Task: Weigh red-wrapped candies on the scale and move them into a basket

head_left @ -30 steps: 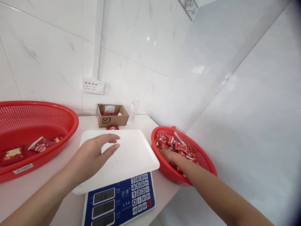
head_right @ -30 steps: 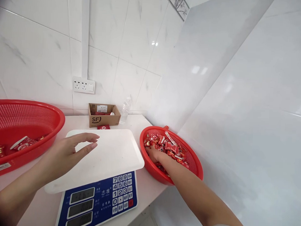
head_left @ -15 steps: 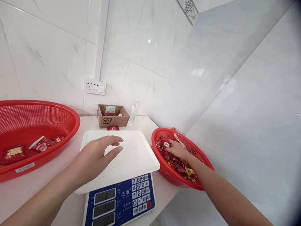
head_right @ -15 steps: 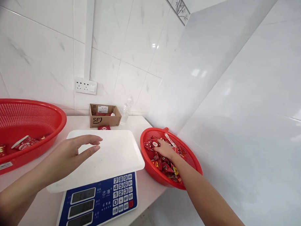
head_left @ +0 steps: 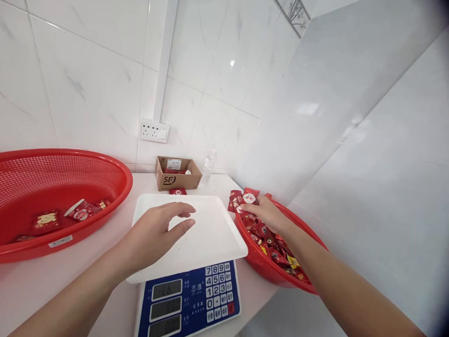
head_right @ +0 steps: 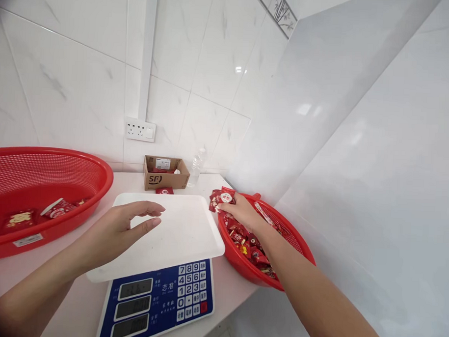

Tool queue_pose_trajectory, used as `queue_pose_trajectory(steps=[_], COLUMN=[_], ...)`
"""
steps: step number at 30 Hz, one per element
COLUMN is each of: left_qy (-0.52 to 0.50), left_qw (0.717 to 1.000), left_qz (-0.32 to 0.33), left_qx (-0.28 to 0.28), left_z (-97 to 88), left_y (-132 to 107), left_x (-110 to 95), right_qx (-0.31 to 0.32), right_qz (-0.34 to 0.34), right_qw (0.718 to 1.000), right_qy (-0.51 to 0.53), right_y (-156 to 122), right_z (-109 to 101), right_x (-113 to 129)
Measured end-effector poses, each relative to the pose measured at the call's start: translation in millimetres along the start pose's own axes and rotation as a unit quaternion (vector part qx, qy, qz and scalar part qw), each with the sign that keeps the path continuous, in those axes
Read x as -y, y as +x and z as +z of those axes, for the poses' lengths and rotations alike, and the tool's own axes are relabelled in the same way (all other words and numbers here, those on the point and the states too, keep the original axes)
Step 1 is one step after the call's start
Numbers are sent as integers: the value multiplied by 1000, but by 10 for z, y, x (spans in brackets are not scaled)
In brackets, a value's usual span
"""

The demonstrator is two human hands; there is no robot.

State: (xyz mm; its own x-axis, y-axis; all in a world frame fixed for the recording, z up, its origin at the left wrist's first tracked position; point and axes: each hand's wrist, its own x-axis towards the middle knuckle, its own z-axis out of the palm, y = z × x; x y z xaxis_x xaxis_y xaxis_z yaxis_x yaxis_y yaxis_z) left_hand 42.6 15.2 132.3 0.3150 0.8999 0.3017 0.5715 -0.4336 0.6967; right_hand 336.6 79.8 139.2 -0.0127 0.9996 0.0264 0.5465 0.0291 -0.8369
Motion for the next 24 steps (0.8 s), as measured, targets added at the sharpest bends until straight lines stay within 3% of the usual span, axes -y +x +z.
queue_pose_trajectory(steps=[5,10,18,24], left_qy=[32,119,197,219], left_qw=[999,989,963,957], left_qz=[2,-5,-7,-14], left_qx=[9,83,186,188], left_z=[11,30,-26,-61], left_y=[20,31,45,50], left_x=[114,209,277,357], right_qx=[140,221,185,177], right_qz=[-23,-21,-3,-17], right_qw=[989,974,983,982], right_qy=[36,39,-17,-65], right_y=[-63,-25,-15,-41], right_z=[528,835,796,770], right_x=[328,371,261,256])
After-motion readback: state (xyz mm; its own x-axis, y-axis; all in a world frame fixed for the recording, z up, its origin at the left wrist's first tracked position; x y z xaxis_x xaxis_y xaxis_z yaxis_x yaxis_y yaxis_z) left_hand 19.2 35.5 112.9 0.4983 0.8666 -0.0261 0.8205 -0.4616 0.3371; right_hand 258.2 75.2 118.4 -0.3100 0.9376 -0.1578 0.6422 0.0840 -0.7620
